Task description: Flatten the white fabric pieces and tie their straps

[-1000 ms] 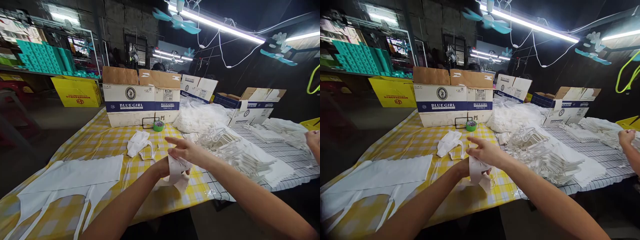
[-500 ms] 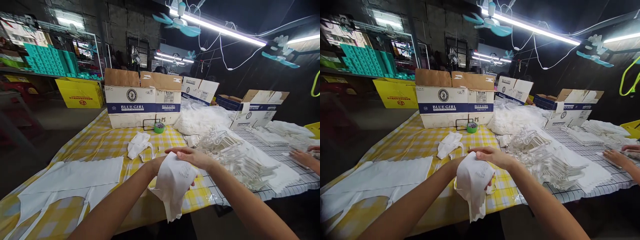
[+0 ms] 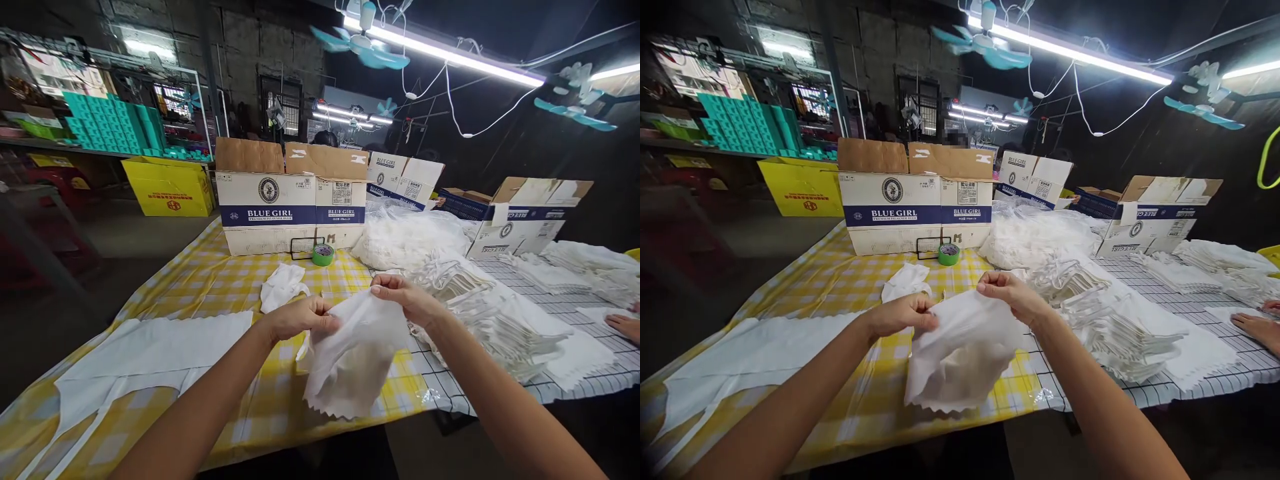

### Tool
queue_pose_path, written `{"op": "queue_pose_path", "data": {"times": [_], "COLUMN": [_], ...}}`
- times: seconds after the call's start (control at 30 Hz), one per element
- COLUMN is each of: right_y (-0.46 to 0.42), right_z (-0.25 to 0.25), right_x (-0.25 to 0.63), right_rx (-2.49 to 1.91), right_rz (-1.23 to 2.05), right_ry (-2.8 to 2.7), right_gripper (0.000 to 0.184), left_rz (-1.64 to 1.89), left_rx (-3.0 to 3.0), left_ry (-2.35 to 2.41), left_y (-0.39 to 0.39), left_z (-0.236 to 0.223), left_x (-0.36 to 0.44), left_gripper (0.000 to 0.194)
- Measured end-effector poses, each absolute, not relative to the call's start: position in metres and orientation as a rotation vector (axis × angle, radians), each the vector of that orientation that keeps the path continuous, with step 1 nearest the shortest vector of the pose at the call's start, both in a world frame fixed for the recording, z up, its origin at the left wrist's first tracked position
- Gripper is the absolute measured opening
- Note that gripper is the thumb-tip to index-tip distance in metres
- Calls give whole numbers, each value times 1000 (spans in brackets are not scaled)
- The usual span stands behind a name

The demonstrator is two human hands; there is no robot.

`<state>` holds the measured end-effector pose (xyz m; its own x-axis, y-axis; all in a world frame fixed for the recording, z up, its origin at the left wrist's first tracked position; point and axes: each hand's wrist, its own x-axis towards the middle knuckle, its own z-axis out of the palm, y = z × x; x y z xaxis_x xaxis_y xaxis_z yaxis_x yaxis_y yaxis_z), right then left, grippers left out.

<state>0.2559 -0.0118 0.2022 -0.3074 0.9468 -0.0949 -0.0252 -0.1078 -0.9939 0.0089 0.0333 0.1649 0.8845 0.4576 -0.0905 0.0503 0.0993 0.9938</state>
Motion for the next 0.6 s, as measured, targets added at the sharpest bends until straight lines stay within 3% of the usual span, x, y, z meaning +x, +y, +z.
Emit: {"op": "queue_pose_path", "data": {"times": [0.4,0.5,0.6], "right_y": [-18,3,21], "right_z": [237,208,158], "right_x": [305,303,297], "right_rx": [-995,-1272,-1639], "right_rz": [1427,1168,785], "right_ry": [-1388,-1572,-1784], "right_gripper": [27,27,30], "left_rz": [698,610,526], "left_rx": [1439,1537,1850], "left_ry": [612,776,1274], "left_y": [36,47,59], "left_z": [218,196,143], "left_x": [-56,-50,-46], "left_gripper": [33,34,33]}}
